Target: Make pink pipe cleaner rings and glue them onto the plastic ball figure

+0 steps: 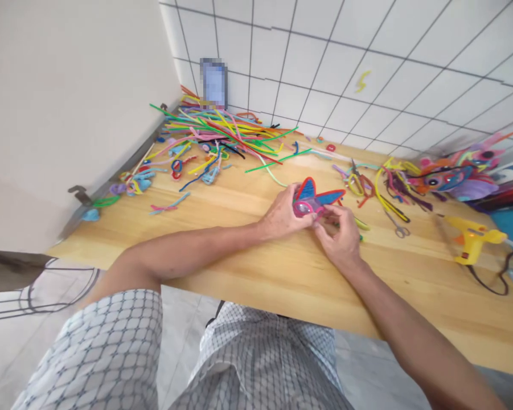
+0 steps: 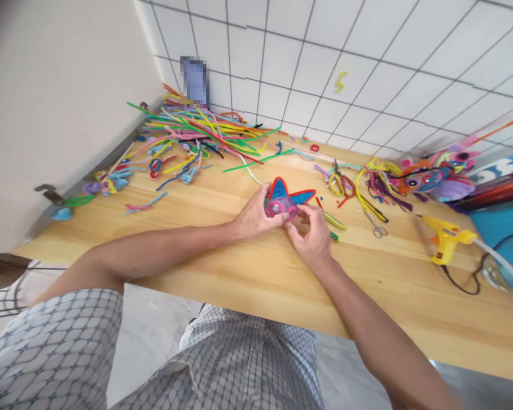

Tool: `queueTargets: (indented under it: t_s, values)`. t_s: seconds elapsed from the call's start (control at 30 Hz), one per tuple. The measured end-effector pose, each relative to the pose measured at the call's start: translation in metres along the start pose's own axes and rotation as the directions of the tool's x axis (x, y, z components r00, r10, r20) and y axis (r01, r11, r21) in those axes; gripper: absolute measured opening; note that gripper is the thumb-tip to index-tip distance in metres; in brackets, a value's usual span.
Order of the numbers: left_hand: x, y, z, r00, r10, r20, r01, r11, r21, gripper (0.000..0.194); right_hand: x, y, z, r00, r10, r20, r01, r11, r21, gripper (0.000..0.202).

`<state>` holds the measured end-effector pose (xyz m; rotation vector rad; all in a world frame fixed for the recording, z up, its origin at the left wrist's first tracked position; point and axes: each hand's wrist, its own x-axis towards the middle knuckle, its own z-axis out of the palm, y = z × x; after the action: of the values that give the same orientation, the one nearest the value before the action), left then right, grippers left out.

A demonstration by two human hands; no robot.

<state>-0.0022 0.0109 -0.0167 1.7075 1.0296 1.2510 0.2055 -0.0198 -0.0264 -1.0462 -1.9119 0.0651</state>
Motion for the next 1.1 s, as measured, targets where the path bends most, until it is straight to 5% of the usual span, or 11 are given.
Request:
queueTargets:
  t_s: [0.23,0.47,1.1]
  values:
    - [-0.001,0.003,-0.006,0.987,-0.148,0.068,0.156,0.979,-0.131,0.073,-0.001,0.000,-0.003,1.000,0.026,0.006,-0.026,0.999,0.033,0.046]
    - [0.008,-0.004,-0.011,0.959,-0.198,0.204,0.274,0.838,-0.472,0.072,-0.002,-0.001,-0.005,0.998,0.032,-0.062,-0.024,0.992,0.126,0.041]
    - [0.005,0.003,-0.017,0.954,-0.175,0.244,0.261,0.885,-0.386,0.067,0.006,-0.012,-0.005,0.996,0.030,-0.079,-0.016,0.984,0.177,0.022]
